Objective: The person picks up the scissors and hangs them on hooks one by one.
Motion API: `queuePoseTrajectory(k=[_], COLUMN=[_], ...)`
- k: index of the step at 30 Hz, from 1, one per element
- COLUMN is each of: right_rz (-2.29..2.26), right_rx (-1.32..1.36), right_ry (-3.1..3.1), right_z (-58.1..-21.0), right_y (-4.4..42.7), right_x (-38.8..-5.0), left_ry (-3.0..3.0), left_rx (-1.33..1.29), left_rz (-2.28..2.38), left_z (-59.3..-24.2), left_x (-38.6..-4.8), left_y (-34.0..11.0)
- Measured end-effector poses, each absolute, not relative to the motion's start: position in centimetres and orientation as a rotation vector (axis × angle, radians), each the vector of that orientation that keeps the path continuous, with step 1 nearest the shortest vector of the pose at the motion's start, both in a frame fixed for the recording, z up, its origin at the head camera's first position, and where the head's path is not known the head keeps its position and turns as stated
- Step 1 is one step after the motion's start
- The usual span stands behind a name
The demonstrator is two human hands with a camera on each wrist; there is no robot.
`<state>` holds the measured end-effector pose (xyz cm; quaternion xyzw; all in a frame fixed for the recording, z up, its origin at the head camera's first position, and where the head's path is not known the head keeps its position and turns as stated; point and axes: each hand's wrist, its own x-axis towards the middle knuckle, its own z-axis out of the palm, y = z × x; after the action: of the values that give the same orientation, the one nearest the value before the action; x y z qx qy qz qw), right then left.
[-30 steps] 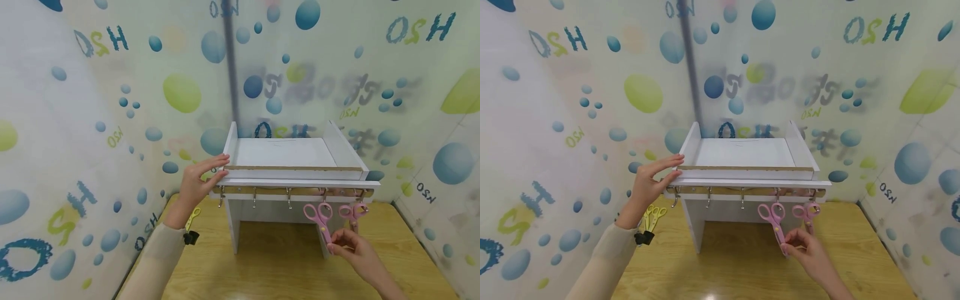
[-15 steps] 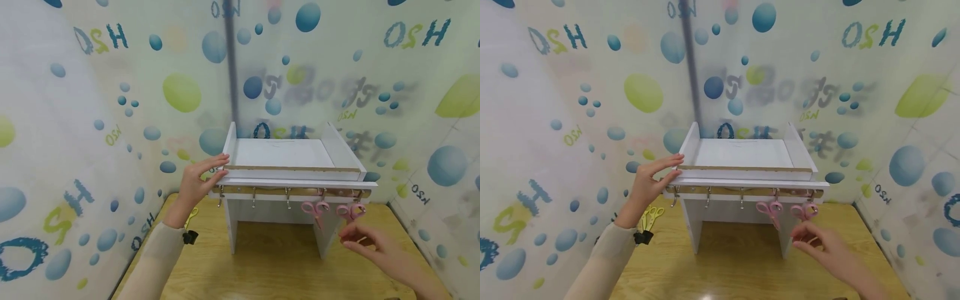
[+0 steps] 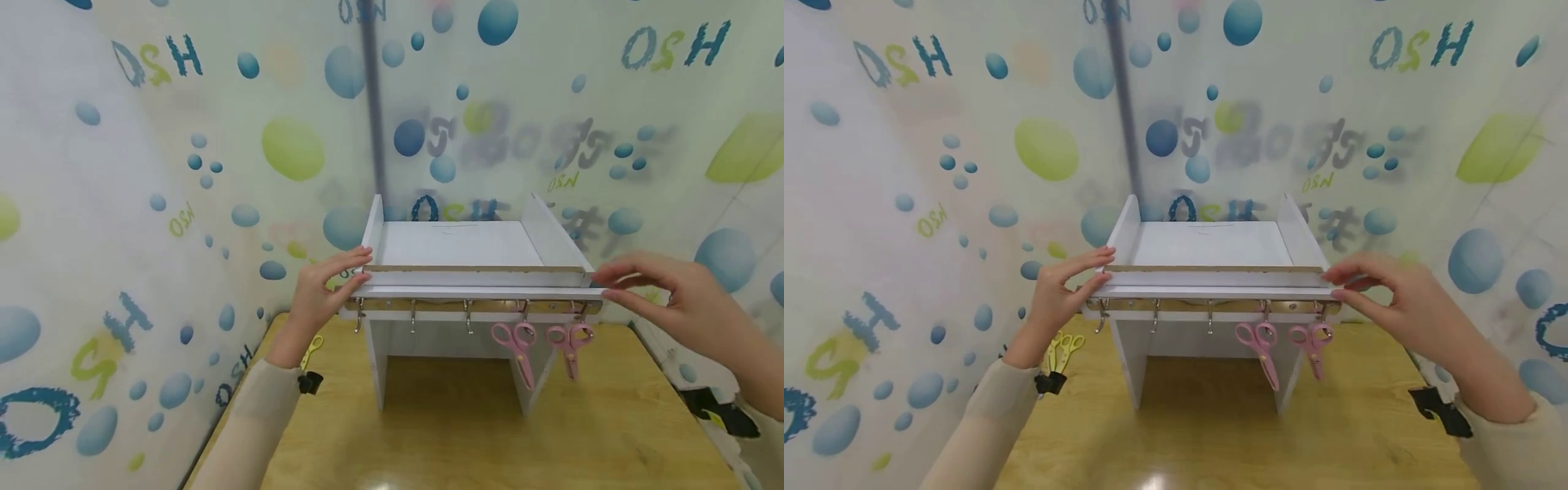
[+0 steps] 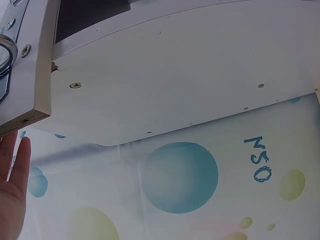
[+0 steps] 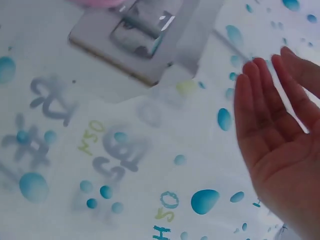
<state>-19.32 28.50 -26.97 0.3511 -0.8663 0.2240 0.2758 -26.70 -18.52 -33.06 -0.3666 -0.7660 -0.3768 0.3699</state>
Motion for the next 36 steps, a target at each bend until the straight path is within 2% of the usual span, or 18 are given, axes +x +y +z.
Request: queuePoseTrajectory(k=[13, 36], right_rz=[0.545, 0.734], right_rx=[1.216, 1.282], right_ry=[-2.146, -1.957], right_z=[-28.5, -30.7], right_y=[28.9, 29.0], right_x=[-24.3, -25.6], left_ry=[-1.977, -1.962], left_rx=[-0.944, -0.941], left_rz=[-0.975, -0.984], left_z=[-33.2, -33.0], left_x=[-26.9, -26.8], left_y=[-18.4, -18.5])
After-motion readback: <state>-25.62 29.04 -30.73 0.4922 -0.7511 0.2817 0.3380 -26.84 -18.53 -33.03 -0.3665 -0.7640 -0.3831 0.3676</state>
